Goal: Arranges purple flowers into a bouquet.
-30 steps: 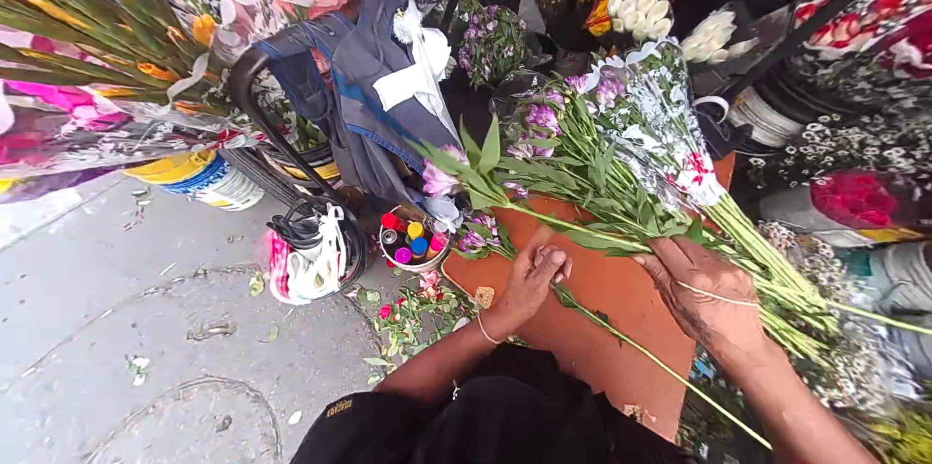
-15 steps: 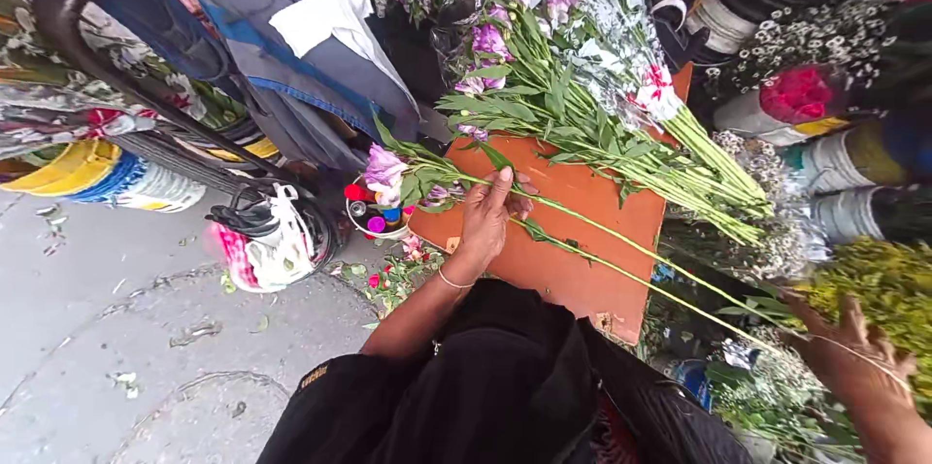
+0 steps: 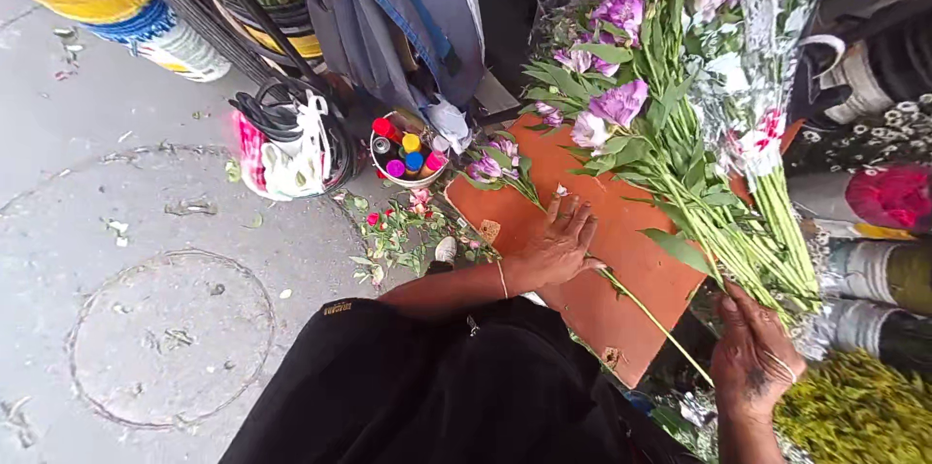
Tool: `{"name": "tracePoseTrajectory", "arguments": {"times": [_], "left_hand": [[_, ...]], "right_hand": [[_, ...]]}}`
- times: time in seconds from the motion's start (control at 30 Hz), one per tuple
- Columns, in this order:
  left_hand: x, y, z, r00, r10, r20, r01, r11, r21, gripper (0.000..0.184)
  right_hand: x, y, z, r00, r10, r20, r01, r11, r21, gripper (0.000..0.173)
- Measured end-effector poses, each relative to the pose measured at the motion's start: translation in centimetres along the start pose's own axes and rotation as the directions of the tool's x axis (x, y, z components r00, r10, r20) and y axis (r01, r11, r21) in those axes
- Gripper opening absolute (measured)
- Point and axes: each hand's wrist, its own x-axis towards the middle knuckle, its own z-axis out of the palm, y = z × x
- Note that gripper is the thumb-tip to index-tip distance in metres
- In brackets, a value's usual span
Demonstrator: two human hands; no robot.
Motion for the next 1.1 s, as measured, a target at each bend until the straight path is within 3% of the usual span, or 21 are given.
{"name": "tracePoseTrajectory", "arguments": {"times": [0.1,0.23,0.37,0.57,0.73,0.97,1.1], "left_hand": [[-2.8,-1.8,2.5,1.0,0.006,-0.014,-0.004,0.986,0.169,0.08],[-4.1,-2.7,3.1,0.999,0.036,0.007,-0.036,0.98,0.193,0.085],[-4.5,-3.2,3.7,0.995,0.073,-0.068,-0.058,0.978,0.202,0.085],[-4.6,-3.5,3.8,0.99,0.101,-0.098,-0.086,0.985,0.147,0.083],[-3.6,-3.2,3.5,0.966,0.102,-0.236,-0.095,0.995,0.039,0.084],[-1.1,-4.4,2.9,0.992,0.061,-0.114,-0.047,0.991,0.123,0.077],[-1.6,-4.3,2.9,0.995,0.041,-0.089,-0.02,0.975,0.221,0.075]], "right_hand": [[1.8,-0.1,1.4,0.999,0.014,0.051,-0.016,0.999,0.04,0.025],[4.2,-0.4,6.8,0.987,-0.035,0.155,0.034,0.999,0.006,0.024],[1.9,2.2,11.5,0.98,-0.007,0.2,0.034,0.99,-0.134,0.023],[-1.6,4.2,11.6,0.989,0.023,0.145,-0.004,0.992,-0.126,0.018],[-1.5,3.6,12.9,0.987,-0.09,0.136,0.111,0.981,-0.158,0.016],[-1.5,4.0,13.0,0.973,-0.157,0.171,0.184,0.97,-0.158,0.019],[0.3,4.3,11.1,0.941,-0.1,0.324,0.146,0.982,-0.122,0.022]]}}
